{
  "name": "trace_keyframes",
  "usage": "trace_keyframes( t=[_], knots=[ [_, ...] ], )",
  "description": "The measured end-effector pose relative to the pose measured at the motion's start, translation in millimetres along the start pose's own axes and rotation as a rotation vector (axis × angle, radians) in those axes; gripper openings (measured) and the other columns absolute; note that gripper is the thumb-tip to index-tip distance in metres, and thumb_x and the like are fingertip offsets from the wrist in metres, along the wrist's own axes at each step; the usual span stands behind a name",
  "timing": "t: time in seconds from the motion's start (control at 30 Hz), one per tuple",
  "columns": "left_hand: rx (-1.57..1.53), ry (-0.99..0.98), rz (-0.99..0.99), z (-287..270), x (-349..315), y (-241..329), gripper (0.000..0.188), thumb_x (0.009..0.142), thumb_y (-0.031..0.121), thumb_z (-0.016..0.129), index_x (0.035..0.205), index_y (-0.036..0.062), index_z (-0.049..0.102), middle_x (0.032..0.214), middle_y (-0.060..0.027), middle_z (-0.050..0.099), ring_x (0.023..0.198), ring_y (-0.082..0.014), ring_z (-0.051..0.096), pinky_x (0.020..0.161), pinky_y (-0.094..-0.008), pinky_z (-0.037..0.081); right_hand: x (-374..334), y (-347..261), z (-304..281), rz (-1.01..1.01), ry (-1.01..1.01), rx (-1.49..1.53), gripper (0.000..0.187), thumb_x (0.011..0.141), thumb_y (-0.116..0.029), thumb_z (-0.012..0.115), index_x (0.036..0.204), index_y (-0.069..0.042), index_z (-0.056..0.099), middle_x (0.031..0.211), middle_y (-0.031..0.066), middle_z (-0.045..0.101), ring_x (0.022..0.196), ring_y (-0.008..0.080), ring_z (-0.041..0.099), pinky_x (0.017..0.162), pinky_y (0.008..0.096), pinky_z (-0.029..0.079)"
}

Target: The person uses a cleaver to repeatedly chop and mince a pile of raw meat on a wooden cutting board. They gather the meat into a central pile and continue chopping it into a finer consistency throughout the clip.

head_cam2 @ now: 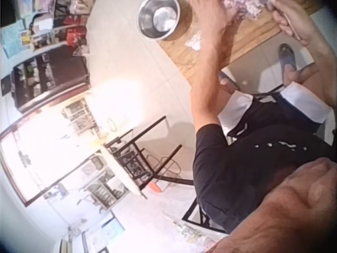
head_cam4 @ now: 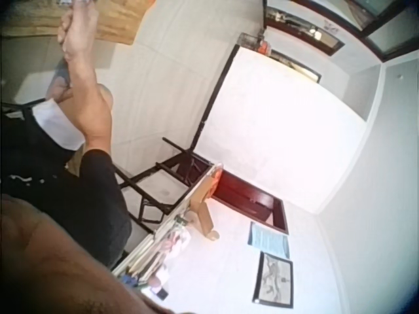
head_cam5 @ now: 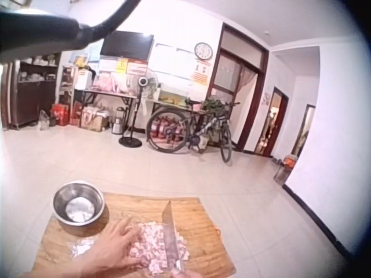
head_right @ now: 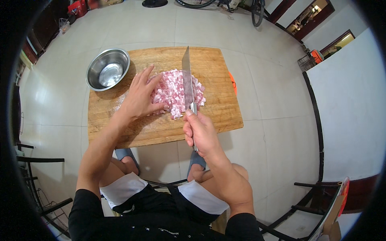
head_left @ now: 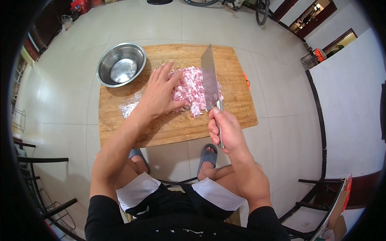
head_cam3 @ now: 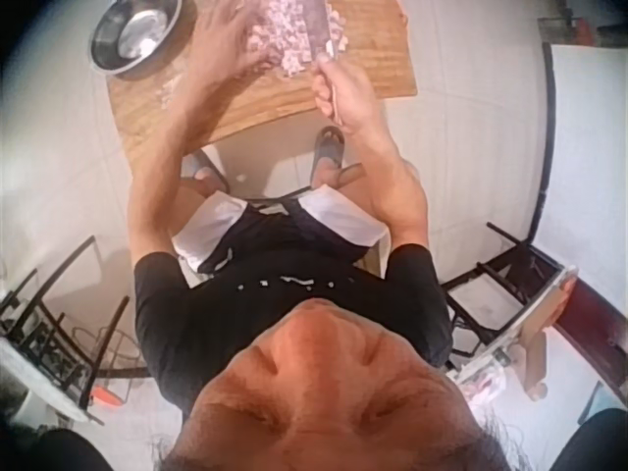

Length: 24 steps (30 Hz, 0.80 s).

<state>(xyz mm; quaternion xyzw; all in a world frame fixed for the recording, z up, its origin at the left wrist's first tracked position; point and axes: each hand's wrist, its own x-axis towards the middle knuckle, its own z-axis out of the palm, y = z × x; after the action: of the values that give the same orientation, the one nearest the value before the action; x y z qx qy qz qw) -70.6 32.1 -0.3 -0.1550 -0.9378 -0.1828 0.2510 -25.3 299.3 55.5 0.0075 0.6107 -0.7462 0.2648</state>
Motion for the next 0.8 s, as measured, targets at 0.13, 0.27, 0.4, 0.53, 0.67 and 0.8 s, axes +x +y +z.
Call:
trace_keyframes(
  t=[0.13,0.27,0.4,0.53,0.67,0.8],
  knots=[
    [-0.058,-0.153,-0.048,0.9,6.2,-4.7,0.096,0.076,0.059,0.089,0.151,0.0063,0.060,0.152,-0.0266,0.057,0.141,-0.0463,0.053,0.121,-0.0555,0.041,-1.6,1.0,-1.2,0.010,-0.003,0.031,0.034,0.117,-0.038,0.050,0.107,-0.006,0.056,0.068,-0.0001,0.052,0.044,0.0097,0.046,0.042,0.0251,0.039],
    [-0.105,-0.190,-0.052,-4.3,14.8,-3.7,0.082,0.077,0.054,0.089,0.138,0.0036,0.066,0.133,-0.0220,0.066,0.127,-0.0432,0.062,0.112,-0.0519,0.048,0.0,0.6,-2.3,0.004,0.023,0.013,0.034,0.117,-0.038,0.051,0.107,-0.006,0.056,0.068,-0.0002,0.052,0.044,0.0098,0.046,0.042,0.0254,0.039],
    [-0.058,-0.219,-0.024,-8.7,9.4,2.6,0.062,0.084,0.048,0.086,0.123,0.0022,0.070,0.118,-0.0174,0.069,0.117,-0.0402,0.065,0.104,-0.0508,0.053,3.9,2.0,-4.4,0.006,0.059,0.019,0.038,0.115,-0.041,0.056,0.106,-0.004,0.058,0.067,-0.0009,0.051,0.046,0.0085,0.046,0.043,0.0254,0.036],
    [0.121,-0.300,0.002,-13.4,-5.0,8.4,0.050,0.090,0.043,0.081,0.113,0.0009,0.070,0.110,-0.0154,0.071,0.113,-0.0375,0.067,0.102,-0.0495,0.053,5.9,4.8,-9.1,0.014,0.074,0.025,0.039,0.115,-0.041,0.056,0.106,-0.004,0.058,0.067,-0.0008,0.051,0.046,0.0084,0.046,0.043,0.0253,0.036],
    [0.204,-0.299,-0.041,-23.8,-14.2,17.6,0.061,0.092,0.047,0.078,0.130,0.0011,0.066,0.129,-0.0188,0.066,0.125,-0.0379,0.062,0.113,-0.0508,0.047,5.9,4.4,-7.8,0.005,0.063,0.022,0.039,0.115,-0.041,0.056,0.106,-0.003,0.058,0.066,-0.0008,0.051,0.045,0.0084,0.045,0.043,0.0254,0.036],
    [0.226,-0.132,0.022,-26.4,-29.2,28.3,0.076,0.093,0.052,0.076,0.148,0.0034,0.057,0.150,-0.0208,0.056,0.143,-0.0386,0.052,0.124,-0.0529,0.037,5.8,4.0,-6.4,-0.003,0.070,0.025,0.038,0.115,-0.041,0.057,0.106,-0.004,0.058,0.066,-0.0008,0.051,0.045,0.0085,0.045,0.043,0.0254,0.036]
  ],
)
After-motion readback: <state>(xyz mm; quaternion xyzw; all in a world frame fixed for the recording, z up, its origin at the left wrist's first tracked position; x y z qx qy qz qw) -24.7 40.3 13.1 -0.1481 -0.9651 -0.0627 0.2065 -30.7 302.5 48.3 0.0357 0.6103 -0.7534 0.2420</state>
